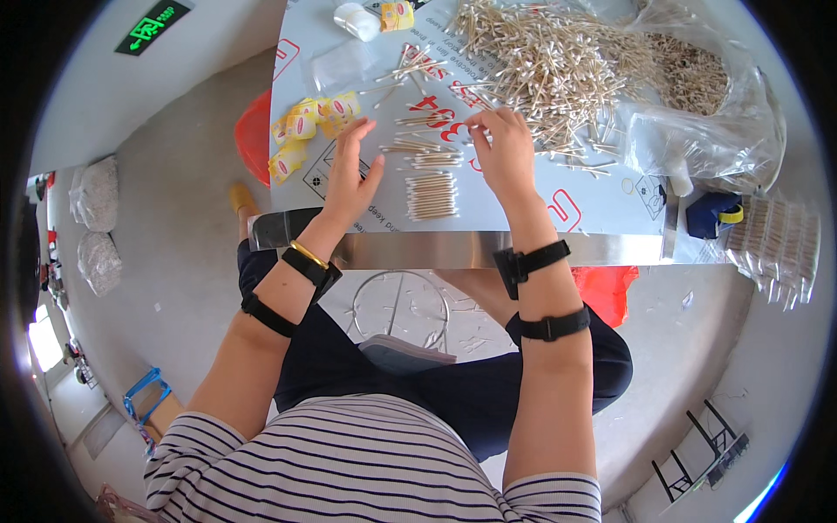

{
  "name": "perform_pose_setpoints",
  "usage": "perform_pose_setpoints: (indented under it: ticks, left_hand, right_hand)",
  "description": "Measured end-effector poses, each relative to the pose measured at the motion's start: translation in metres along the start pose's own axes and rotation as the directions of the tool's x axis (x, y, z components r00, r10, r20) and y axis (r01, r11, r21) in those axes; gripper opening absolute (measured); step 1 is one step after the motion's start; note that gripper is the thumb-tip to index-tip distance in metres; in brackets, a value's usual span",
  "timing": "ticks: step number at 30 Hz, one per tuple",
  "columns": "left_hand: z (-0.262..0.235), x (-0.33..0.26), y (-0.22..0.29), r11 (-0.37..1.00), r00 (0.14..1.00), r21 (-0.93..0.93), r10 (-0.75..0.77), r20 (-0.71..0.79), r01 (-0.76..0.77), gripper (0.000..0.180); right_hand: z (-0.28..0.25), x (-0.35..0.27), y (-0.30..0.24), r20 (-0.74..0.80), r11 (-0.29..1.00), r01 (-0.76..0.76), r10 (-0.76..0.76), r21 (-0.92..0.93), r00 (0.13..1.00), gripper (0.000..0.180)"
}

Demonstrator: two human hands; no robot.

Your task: Picking individual cotton swabs from a pile and arranging them neatly in a row on a work table.

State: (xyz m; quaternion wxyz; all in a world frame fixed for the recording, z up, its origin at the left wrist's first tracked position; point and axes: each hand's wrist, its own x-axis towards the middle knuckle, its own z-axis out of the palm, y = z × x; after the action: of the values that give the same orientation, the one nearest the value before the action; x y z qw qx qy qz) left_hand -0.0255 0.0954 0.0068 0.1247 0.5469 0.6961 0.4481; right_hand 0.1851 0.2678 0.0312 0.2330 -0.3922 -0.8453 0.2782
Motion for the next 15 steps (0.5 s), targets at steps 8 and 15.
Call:
perform_pose_setpoints:
  ticks: [8,15]
  left_hand:
    - [0.024,-0.018,0.006,0.982,0.994,0.176,0.045,0.096,-0.061,0.063]
    - [0.03,-0.034,0.014,0.884,0.979,0.467,-0.098,0.181,0.002,0.075]
  right_hand:
    - [0.006,-0.023,0.003,0.09,0.999,0.023,-0.02,-0.032,0.996,0.02]
    - [0.013,-0.026,0.002,0.075,0.993,0.03,-0.021,-0.113,0.997,0.013]
